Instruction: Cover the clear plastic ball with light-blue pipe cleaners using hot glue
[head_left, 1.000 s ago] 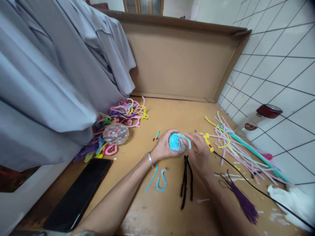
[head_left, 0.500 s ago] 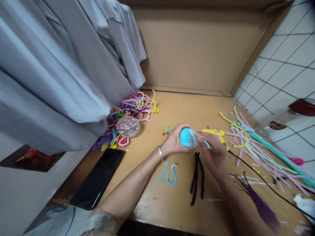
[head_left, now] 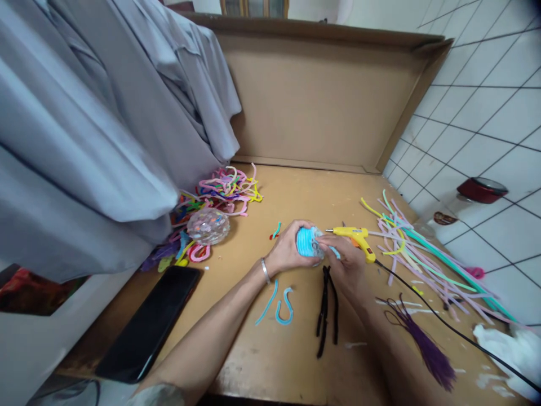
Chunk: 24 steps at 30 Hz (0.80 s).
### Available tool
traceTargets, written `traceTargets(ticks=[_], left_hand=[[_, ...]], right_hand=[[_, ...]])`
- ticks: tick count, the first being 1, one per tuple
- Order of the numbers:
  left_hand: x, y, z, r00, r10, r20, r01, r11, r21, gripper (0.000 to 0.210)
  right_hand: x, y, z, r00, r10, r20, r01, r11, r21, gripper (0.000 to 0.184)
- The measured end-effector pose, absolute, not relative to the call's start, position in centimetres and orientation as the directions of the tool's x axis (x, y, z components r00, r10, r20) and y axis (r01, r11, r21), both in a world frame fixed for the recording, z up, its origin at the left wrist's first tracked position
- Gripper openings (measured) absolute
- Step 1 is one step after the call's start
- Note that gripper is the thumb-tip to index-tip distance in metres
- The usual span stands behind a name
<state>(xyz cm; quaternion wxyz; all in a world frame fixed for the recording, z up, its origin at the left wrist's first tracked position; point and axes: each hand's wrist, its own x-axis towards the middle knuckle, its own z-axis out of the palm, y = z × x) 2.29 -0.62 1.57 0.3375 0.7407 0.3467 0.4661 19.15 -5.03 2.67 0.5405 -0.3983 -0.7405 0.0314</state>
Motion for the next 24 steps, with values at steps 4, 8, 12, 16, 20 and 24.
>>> traceTargets(ticks=[4,8,12,16,20,24], left_hand=[[2.37,-0.49,1.18,0.328,0.833,0.446,0.164,-0.515,0.842,0.066],[2.25,-0.45,1.14,0.335,0.830,0.445,0.179,-0.520,0.835,0.065],[2.14,-0.37,1.12,0.342,0.821,0.458,0.182,-0.536,0.825,0.062],[2.09,-0.27,1.00,0.353,0.806,0.475,0.155,-0.551,0.820,0.060],[2.04,-0.22,0.88,0.356,0.809,0.469,0.151,-0.545,0.825,0.060],[2.04,-0.21,0.76,0.362,0.809,0.462,0.144,-0.538,0.830,0.061]], right_hand=[[19.17,-4.93,2.64,-0.112,0.622,0.775,0.540,0.693,-0.478,0.014],[19.06,-4.89,2.94,-0.116,0.598,0.793,0.539,0.709,-0.456,0.014],[18.95,-4.97,3.22,-0.127,0.600,0.790,0.553,0.704,-0.446,0.015],[18.94,-5.02,3.11,-0.138,0.599,0.789,0.543,0.712,-0.446,0.014],[18.93,-5.01,3.00,-0.158,0.592,0.790,0.534,0.724,-0.436,0.014],[18.89,-5.04,2.97,-0.154,0.605,0.781,0.536,0.715,-0.448,0.015]])
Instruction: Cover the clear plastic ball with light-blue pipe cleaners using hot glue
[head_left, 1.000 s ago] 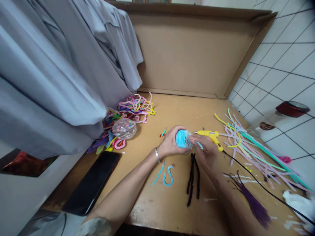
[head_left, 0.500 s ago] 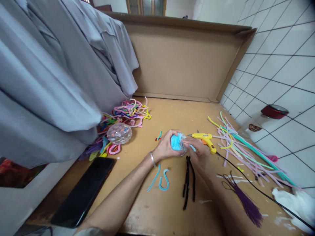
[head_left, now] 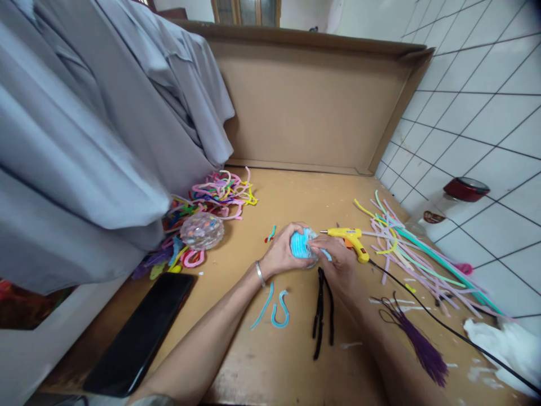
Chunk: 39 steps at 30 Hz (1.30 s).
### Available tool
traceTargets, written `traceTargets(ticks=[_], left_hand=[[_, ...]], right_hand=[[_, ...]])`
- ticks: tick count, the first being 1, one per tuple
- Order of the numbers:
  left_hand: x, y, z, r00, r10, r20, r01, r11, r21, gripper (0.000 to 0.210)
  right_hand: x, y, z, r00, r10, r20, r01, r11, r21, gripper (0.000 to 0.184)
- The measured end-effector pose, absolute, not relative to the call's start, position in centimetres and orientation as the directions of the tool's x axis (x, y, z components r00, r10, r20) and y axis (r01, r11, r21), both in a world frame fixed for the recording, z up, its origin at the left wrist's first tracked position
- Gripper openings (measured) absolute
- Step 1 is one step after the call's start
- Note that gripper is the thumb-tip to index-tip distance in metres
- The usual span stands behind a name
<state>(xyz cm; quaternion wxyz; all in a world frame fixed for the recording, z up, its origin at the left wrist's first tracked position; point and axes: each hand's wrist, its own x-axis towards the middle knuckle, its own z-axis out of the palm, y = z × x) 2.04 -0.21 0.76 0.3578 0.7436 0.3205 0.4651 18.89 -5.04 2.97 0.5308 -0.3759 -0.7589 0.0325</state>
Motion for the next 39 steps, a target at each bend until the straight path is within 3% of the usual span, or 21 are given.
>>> traceTargets(ticks=[12,20,39], left_hand=[[1.83,-0.58,1.60,0.370,0.812,0.451,0.240,-0.553,0.798,0.069],[1.90,-0.02,1.04,0.389,0.755,0.528,0.181,-0.625,0.760,0.056],[1.83,-0.08,1.07,0.391,0.761,0.517,0.170,-0.612,0.772,0.052]], right_hand=[[18.82,-5.02,2.67,-0.144,0.619,0.772,0.551,0.698,-0.457,0.017],[18.86,-4.96,2.36,-0.150,0.623,0.768,0.553,0.697,-0.457,0.017],[18.94,-4.99,2.46,-0.163,0.626,0.763,0.552,0.698,-0.456,0.017]])
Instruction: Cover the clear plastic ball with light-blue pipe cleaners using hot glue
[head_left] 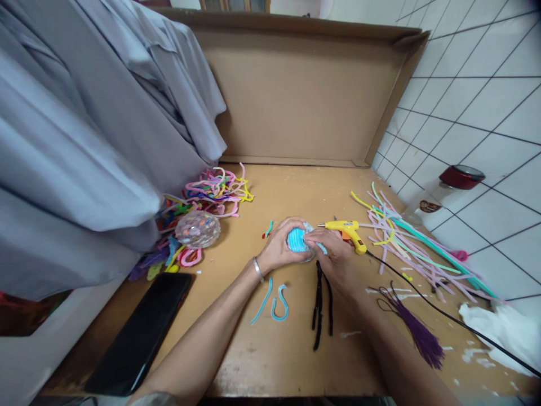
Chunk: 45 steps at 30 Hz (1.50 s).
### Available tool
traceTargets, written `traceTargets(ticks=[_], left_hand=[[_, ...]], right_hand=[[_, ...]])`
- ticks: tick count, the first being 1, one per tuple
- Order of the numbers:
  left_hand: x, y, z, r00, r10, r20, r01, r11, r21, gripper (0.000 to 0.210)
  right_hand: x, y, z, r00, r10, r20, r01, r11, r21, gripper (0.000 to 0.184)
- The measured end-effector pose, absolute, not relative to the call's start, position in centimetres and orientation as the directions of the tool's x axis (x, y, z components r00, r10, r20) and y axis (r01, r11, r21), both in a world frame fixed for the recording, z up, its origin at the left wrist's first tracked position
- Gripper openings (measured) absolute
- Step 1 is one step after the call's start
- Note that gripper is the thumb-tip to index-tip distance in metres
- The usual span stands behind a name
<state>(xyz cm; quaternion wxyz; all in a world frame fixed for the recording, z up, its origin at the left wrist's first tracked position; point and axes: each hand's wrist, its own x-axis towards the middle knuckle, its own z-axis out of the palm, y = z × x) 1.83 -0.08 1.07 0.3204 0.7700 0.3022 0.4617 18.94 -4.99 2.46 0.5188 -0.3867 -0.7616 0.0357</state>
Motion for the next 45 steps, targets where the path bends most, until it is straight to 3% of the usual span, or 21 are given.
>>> traceTargets(ticks=[30,37,45], left_hand=[[1.62,0.16,0.96,0.410,0.742,0.531,0.114,-0.619,0.777,0.050],[1.35,0.59,0.47,0.442,0.697,0.564,0.096,-0.662,0.743,0.059],[1.52,0.36,0.63,0.422,0.691,0.587,0.088,-0.676,0.732,0.049]], right_hand=[[19.18,-4.95,3.09,-0.215,0.624,0.751,0.534,0.719,-0.445,0.018],[19.22,-4.89,2.87,-0.209,0.634,0.744,0.526,0.715,-0.461,0.016],[19.31,-4.74,2.89,-0.227,0.582,0.781,0.487,0.762,-0.426,0.011]])
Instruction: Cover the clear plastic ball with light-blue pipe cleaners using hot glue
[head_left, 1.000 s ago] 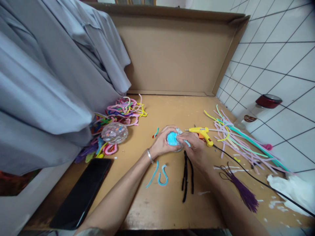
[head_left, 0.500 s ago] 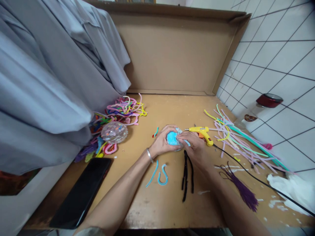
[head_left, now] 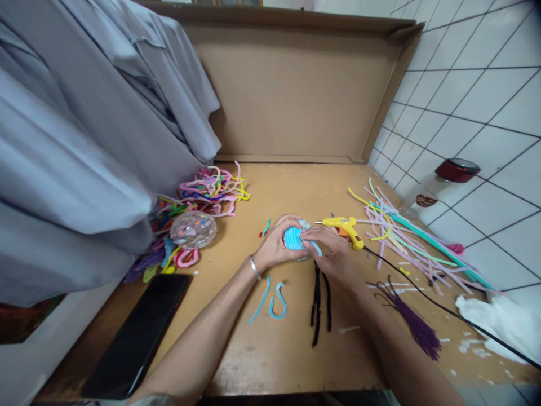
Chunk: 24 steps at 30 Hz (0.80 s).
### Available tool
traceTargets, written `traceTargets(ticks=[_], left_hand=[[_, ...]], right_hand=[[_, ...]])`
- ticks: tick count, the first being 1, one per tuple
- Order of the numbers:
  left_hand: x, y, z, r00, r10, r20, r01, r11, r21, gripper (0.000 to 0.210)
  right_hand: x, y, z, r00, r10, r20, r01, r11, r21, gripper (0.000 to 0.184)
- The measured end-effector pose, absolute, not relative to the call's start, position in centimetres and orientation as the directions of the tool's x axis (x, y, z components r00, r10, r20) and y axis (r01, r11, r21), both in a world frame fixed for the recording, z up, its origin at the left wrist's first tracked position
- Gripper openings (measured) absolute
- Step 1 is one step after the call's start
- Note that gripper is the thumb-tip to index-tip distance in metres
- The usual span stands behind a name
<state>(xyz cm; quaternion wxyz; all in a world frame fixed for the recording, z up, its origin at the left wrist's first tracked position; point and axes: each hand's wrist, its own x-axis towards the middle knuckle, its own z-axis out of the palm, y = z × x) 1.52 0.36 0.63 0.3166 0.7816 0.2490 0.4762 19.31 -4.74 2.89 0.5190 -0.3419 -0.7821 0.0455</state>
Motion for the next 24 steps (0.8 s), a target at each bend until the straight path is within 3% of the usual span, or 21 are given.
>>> traceTargets(ticks=[9,16,24], left_hand=[[1.4,0.7,0.2,0.428,0.700,0.572,0.089,-0.662,0.744,0.054],[1.5,0.5,0.4,0.434,0.690,0.579,0.099,-0.676,0.730,0.052],[1.6,0.4,0.5,0.450,0.691,0.566,0.144,-0.682,0.717,0.051]], right_hand=[[19.6,-4.8,2.8,-0.246,0.614,0.750,0.424,0.764,-0.487,0.024],[19.6,-4.4,2.1,-0.001,0.841,0.541,0.513,0.465,-0.722,0.029],[19.5,-3.2,2.0,-0.050,0.862,0.504,0.474,0.465,-0.748,0.031]])
